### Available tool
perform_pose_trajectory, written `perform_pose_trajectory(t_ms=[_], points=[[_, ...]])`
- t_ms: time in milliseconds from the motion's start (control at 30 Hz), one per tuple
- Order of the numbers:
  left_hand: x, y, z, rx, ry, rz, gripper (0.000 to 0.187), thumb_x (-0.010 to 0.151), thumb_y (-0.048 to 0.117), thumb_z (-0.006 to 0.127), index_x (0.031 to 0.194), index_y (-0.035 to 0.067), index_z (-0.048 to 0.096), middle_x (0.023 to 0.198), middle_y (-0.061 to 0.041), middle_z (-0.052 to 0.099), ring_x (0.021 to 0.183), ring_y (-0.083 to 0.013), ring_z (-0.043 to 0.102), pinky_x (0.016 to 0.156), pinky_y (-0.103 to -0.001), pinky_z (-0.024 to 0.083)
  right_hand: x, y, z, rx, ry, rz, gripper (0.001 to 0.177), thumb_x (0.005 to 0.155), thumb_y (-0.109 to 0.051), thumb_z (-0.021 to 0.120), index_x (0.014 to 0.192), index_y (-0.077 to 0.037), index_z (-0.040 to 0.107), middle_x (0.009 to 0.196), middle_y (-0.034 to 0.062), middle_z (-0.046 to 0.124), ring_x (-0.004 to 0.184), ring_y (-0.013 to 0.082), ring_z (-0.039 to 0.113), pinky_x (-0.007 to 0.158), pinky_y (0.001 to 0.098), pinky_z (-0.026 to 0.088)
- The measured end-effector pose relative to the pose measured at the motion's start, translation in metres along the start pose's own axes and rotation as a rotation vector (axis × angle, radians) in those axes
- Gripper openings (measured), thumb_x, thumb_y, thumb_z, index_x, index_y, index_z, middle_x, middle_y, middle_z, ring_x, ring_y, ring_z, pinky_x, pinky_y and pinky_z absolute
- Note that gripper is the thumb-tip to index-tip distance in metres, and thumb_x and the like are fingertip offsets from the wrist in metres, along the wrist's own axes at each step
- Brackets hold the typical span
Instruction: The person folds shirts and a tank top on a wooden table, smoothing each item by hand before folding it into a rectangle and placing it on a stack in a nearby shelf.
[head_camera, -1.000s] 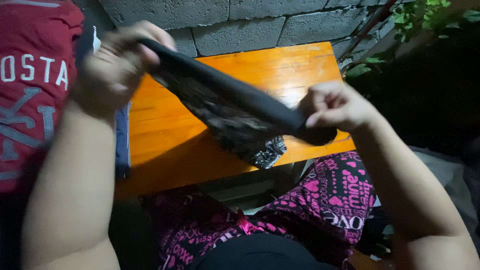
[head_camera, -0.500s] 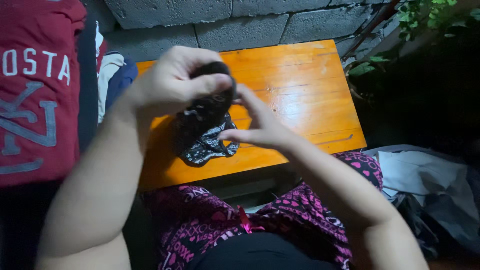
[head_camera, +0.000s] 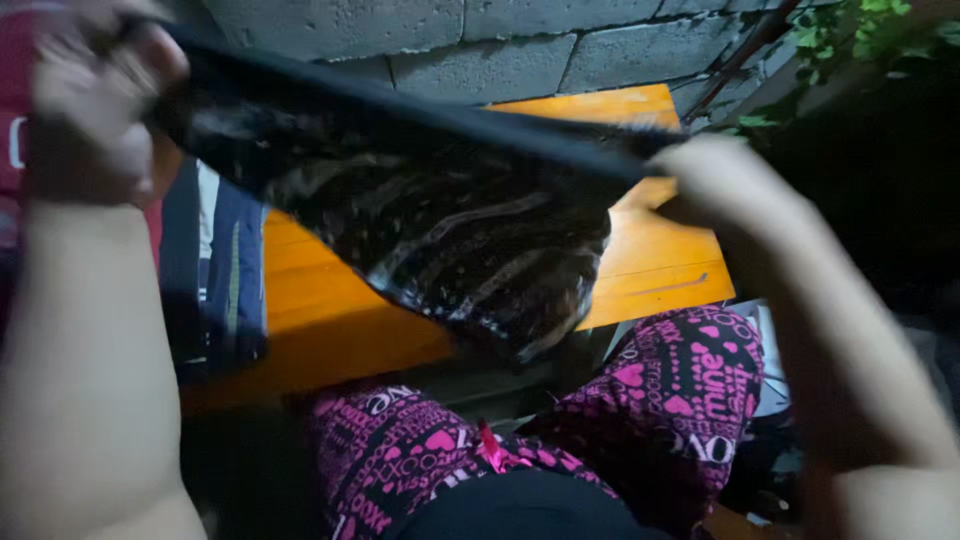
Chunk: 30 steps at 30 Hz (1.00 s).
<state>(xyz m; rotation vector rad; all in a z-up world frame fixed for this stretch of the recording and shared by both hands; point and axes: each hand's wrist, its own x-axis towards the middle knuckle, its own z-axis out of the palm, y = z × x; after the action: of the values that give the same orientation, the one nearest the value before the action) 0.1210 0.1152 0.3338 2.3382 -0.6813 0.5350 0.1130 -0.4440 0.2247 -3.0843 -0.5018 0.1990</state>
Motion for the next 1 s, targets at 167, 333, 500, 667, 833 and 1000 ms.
perform_pose_trajectory(t_ms=[167, 333, 500, 667, 833, 1000], points=[[0.022, 0.038, 0.019, 0.127, -0.103, 0.088, 0.020, 0.095, 0.021, 0.078, 0.087, 0.005, 0.071, 0.077, -0.007, 0.065, 0.076, -0.0195, 0.061, 0.081, -0.035, 0.048, -0.051, 0.054, -0.074, -0.089, 0.409, -0.173, 0.039, 0.075, -0.014, 0.082, 0.109, -0.008, 0.066, 0.099, 0.0132, 0.064, 0.095, 0.0332, 0.066, 0.081, 0.0422, 0.056], [0.038, 0.035, 0.014, 0.578, 0.049, 0.563, 0.020, 0.088, 0.017, 0.088, 0.082, 0.004, 0.074, 0.078, -0.008, 0.067, 0.085, -0.0241, 0.066, 0.096, -0.048, 0.051, -0.062, 0.086, -0.088, -0.560, 0.483, -0.142, 0.030, 0.093, -0.023, 0.086, 0.108, -0.009, 0.064, 0.100, 0.0051, 0.064, 0.092, 0.0192, 0.064, 0.088, 0.0314, 0.052], [0.028, -0.023, 0.012, 0.646, 0.016, 0.504, 0.010, 0.101, 0.013, 0.070, 0.095, 0.005, 0.069, 0.089, -0.006, 0.067, 0.081, -0.0189, 0.061, 0.072, -0.028, 0.042, -0.050, 0.093, -0.074, -0.653, 0.557, -0.132, 0.021, 0.095, -0.022, 0.080, 0.105, -0.012, 0.065, 0.094, 0.0023, 0.063, 0.084, 0.0149, 0.062, 0.081, 0.0282, 0.050], [-0.003, -0.095, -0.005, 0.424, -0.046, 0.096, 0.016, 0.099, -0.001, 0.063, 0.115, 0.004, 0.065, 0.104, -0.008, 0.066, 0.094, -0.0178, 0.064, 0.077, -0.030, 0.048, -0.022, 0.079, -0.070, -0.712, 0.662, -0.024, 0.008, 0.096, -0.019, 0.072, 0.098, -0.015, 0.066, 0.085, -0.0010, 0.064, 0.074, 0.0113, 0.061, 0.070, 0.0253, 0.048], [-0.022, -0.133, -0.015, 0.210, 0.172, -0.219, 0.021, 0.097, 0.002, 0.065, 0.117, 0.006, 0.064, 0.108, -0.008, 0.067, 0.097, -0.0196, 0.066, 0.080, -0.032, 0.049, -0.008, 0.058, -0.081, -0.758, 0.823, 0.019, 0.005, 0.097, -0.024, 0.068, 0.094, -0.019, 0.068, 0.078, -0.0050, 0.065, 0.066, 0.0072, 0.060, 0.061, 0.0219, 0.046], [-0.032, -0.128, -0.030, 0.069, 0.377, -0.329, 0.027, 0.094, 0.004, 0.066, 0.120, 0.007, 0.062, 0.113, -0.007, 0.067, 0.101, -0.0214, 0.067, 0.083, -0.034, 0.050, 0.013, 0.037, -0.088, -0.713, 0.909, -0.039, 0.009, 0.098, -0.025, 0.068, 0.102, -0.017, 0.069, 0.085, -0.0022, 0.066, 0.073, 0.0104, 0.061, 0.065, 0.0247, 0.047]])
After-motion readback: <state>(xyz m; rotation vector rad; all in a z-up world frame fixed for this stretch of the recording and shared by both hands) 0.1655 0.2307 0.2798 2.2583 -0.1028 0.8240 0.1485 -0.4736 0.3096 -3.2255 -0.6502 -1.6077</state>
